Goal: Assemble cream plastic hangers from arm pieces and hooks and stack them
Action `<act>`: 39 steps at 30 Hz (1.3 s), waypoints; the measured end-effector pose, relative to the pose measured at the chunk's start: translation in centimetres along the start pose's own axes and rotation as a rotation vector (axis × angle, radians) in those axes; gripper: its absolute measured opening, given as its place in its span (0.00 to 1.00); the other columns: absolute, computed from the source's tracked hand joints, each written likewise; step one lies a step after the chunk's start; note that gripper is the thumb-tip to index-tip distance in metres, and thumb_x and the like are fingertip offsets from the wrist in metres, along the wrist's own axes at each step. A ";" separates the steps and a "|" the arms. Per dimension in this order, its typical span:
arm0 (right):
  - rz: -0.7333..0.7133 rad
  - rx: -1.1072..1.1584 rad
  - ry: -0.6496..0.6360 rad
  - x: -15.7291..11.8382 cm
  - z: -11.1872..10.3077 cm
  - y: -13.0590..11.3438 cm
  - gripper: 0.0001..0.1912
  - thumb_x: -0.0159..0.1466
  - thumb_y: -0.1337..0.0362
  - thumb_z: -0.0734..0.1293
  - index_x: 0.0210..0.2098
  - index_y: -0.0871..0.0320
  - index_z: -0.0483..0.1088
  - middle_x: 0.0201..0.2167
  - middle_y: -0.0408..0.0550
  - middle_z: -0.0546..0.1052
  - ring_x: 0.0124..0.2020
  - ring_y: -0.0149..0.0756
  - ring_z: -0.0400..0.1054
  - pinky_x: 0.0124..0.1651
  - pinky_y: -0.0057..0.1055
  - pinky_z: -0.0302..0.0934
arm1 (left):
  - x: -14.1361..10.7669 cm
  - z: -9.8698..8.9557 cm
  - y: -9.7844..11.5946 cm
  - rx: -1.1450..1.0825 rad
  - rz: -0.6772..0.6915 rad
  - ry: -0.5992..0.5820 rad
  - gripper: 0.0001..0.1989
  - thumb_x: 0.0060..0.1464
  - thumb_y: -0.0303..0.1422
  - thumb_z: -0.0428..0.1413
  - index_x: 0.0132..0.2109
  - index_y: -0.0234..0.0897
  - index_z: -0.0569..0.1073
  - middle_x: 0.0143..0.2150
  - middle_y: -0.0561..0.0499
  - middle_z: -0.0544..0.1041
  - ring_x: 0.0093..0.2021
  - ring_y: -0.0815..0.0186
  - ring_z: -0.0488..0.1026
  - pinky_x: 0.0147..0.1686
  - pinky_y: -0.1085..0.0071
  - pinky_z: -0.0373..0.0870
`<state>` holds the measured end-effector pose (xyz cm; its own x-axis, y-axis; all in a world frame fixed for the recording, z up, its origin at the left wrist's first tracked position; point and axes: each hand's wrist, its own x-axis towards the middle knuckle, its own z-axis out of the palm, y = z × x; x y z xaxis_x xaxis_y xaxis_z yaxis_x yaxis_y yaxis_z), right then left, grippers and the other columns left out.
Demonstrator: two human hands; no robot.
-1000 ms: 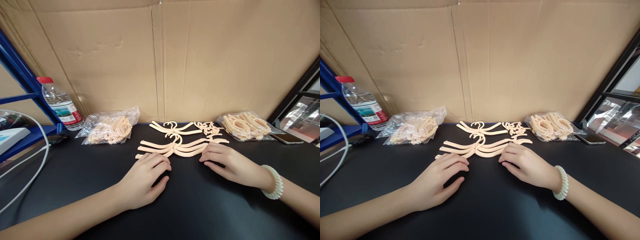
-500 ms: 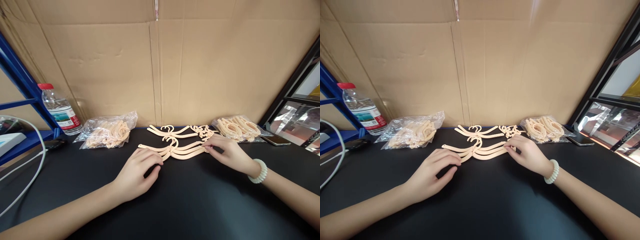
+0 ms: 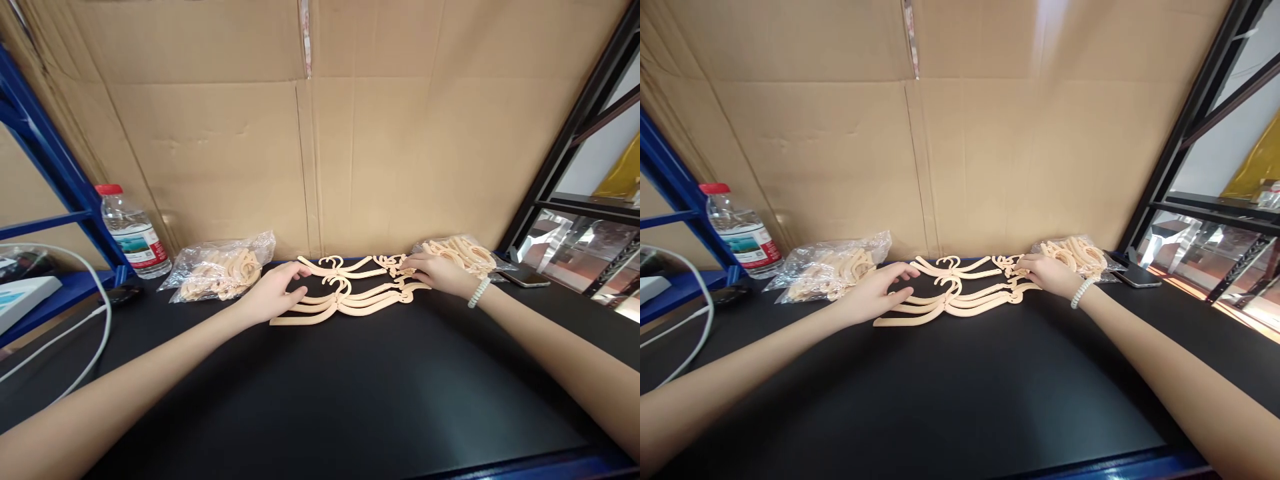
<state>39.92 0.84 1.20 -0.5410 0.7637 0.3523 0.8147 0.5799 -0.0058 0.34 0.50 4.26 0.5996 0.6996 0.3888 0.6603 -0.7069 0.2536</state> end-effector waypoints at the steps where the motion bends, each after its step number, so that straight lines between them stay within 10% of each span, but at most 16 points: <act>1: -0.004 0.003 -0.018 0.0 0.0 0.0 0.15 0.65 0.68 0.58 0.44 0.56 0.74 0.45 0.54 0.77 0.44 0.47 0.72 0.46 0.43 0.67 | 0.6 0.1 -0.3 0.023 0.020 -0.018 0.13 0.56 0.33 0.50 0.48 0.37 0.70 0.47 0.46 0.77 0.48 0.58 0.74 0.44 0.64 0.73; 10: 0.014 -0.015 -0.082 0.2 0.0 0.3 0.14 0.61 0.71 0.62 0.43 0.55 0.76 0.44 0.51 0.80 0.44 0.46 0.74 0.47 0.39 0.68 | 5.8 2.6 -2.1 0.278 0.178 -0.160 0.10 0.58 0.26 0.54 0.47 0.34 0.74 0.47 0.44 0.77 0.51 0.57 0.72 0.53 0.59 0.68; 20: 0.073 -0.053 0.047 -0.1 0.5 0.3 0.12 0.63 0.70 0.61 0.34 0.57 0.76 0.35 0.52 0.80 0.38 0.44 0.75 0.42 0.38 0.68 | 5.7 3.7 -2.0 0.457 0.196 -0.136 0.11 0.62 0.34 0.55 0.48 0.33 0.73 0.49 0.46 0.75 0.49 0.59 0.73 0.49 0.55 0.71; 39: 0.431 0.122 0.583 -1.0 -1.7 -1.3 0.13 0.66 0.55 0.59 0.33 0.55 0.70 0.36 0.55 0.75 0.43 0.52 0.70 0.48 0.48 0.62 | 2.3 -0.5 1.0 0.195 -0.088 0.141 0.07 0.65 0.37 0.42 0.44 0.41 0.62 0.32 0.52 0.77 0.30 0.59 0.76 0.29 0.68 0.66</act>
<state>39.79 -1.15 2.40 0.0486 0.6755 0.7358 0.8827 0.3156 -0.3481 2.20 1.35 5.90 0.4759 0.7262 0.4961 0.7901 -0.6008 0.1216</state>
